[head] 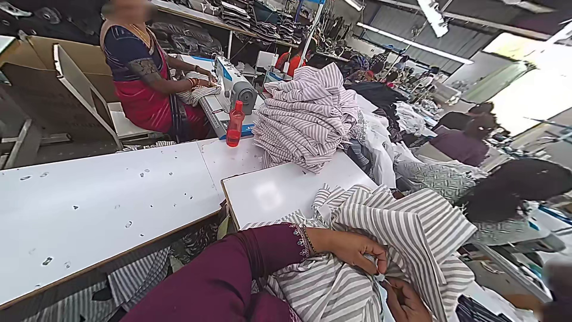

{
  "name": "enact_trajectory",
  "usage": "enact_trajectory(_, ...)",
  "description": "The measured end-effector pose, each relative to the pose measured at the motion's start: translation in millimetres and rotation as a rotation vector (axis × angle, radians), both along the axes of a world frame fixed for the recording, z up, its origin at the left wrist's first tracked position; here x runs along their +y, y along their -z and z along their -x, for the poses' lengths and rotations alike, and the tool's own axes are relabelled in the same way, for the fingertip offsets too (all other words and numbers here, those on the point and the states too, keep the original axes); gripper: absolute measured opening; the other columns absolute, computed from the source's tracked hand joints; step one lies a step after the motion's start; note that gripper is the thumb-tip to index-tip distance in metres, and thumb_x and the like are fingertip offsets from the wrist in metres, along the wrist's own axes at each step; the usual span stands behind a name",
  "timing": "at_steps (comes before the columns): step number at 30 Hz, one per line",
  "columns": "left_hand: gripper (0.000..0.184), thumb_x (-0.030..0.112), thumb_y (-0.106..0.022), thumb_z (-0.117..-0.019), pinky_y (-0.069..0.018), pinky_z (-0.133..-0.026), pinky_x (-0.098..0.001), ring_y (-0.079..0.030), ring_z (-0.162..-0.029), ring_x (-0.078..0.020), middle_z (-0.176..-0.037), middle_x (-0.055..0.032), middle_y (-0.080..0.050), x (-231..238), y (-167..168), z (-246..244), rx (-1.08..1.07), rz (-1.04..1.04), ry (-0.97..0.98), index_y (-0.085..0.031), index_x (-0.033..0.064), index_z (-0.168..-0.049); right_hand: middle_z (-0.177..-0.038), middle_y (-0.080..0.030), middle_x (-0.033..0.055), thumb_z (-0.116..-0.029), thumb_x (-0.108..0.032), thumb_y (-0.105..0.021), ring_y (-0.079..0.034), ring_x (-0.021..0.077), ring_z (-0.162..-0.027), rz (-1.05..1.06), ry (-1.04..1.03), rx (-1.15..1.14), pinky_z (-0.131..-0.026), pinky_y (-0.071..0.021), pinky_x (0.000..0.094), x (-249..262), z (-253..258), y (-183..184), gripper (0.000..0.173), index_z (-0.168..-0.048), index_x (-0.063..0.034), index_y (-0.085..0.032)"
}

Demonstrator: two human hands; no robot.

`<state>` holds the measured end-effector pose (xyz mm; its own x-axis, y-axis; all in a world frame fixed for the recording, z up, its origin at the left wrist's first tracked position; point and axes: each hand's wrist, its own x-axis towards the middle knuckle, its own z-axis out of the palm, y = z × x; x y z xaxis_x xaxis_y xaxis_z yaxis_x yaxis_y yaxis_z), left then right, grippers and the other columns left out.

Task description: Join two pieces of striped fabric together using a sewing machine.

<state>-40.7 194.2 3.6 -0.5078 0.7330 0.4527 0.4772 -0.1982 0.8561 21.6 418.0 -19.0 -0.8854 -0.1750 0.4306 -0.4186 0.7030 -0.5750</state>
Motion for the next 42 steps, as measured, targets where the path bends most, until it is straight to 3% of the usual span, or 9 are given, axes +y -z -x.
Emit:
enact_trajectory(8,0.015,-0.009,-0.057,-0.0927,-0.0475,-0.072,-0.0284,-0.059,-0.077,-0.0129,-0.088,-0.0164,-0.065,-2.1,-1.2,-0.1,0.001,0.006,-0.012,-0.063,-0.0141,-0.106,-0.067,-0.056,0.008,-0.095,-0.011,-0.057,-0.047,-0.0006,-0.062,-0.005,-0.015,0.008,-0.062,-0.0407,0.0175,-0.1,2.8,0.7,0.028,-0.09,0.0159,-0.062)
enact_trajectory(12,0.015,-0.009,-0.057,-0.0932,-0.0483,-0.073,-0.0314,-0.06,-0.079,-0.0156,-0.091,-0.0181,-0.066,0.9,-1.0,-2.8,-0.002,0.023,-0.019,-0.063,-0.0139,-0.106,-0.064,-0.053,0.0021,-0.0926,-0.011,-0.057,-0.045,-0.0053,-0.058,0.025,-0.024,0.038,-0.059,-0.0393,0.0128,5.3,1.8,7.3,0.024,-0.088,0.0126,-0.061)
enact_trajectory(19,0.014,-0.01,-0.057,-0.0927,-0.0479,-0.074,-0.0282,-0.059,-0.079,-0.0125,-0.089,-0.016,-0.065,0.7,-0.1,-0.5,-0.025,-0.012,0.001,-0.062,-0.0141,-0.105,-0.068,-0.058,0.0093,-0.0956,-0.01,-0.058,-0.049,0.0014,-0.062,-0.014,-0.002,0.006,-0.063,-0.0427,0.0191,1.6,1.8,1.3,0.027,-0.091,0.0156,-0.063)
enact_trajectory(37,0.013,-0.009,-0.057,-0.0935,-0.0461,-0.069,-0.0263,-0.056,-0.074,-0.01,-0.085,-0.0132,-0.063,-0.5,-0.6,-0.2,-0.051,-0.009,0.008,-0.062,-0.013,-0.104,-0.067,-0.058,0.0091,-0.0945,-0.009,-0.057,-0.05,0.0017,-0.062,-0.013,0.002,0.013,-0.062,-0.0428,0.0197,1.3,1.3,2.2,0.025,-0.09,0.0145,-0.063)
enact_trajectory(42,0.014,-0.008,-0.058,-0.0933,-0.0472,-0.072,-0.027,-0.058,-0.077,-0.0115,-0.087,-0.0148,-0.065,-1.9,-1.6,-0.6,-0.023,0.009,-0.013,-0.063,-0.0133,-0.105,-0.067,-0.055,0.0072,-0.0944,-0.009,-0.057,-0.047,-0.002,-0.062,0.027,-0.028,0.029,-0.062,-0.0403,0.0152,2.0,3.4,5.7,0.026,-0.089,0.0159,-0.061)
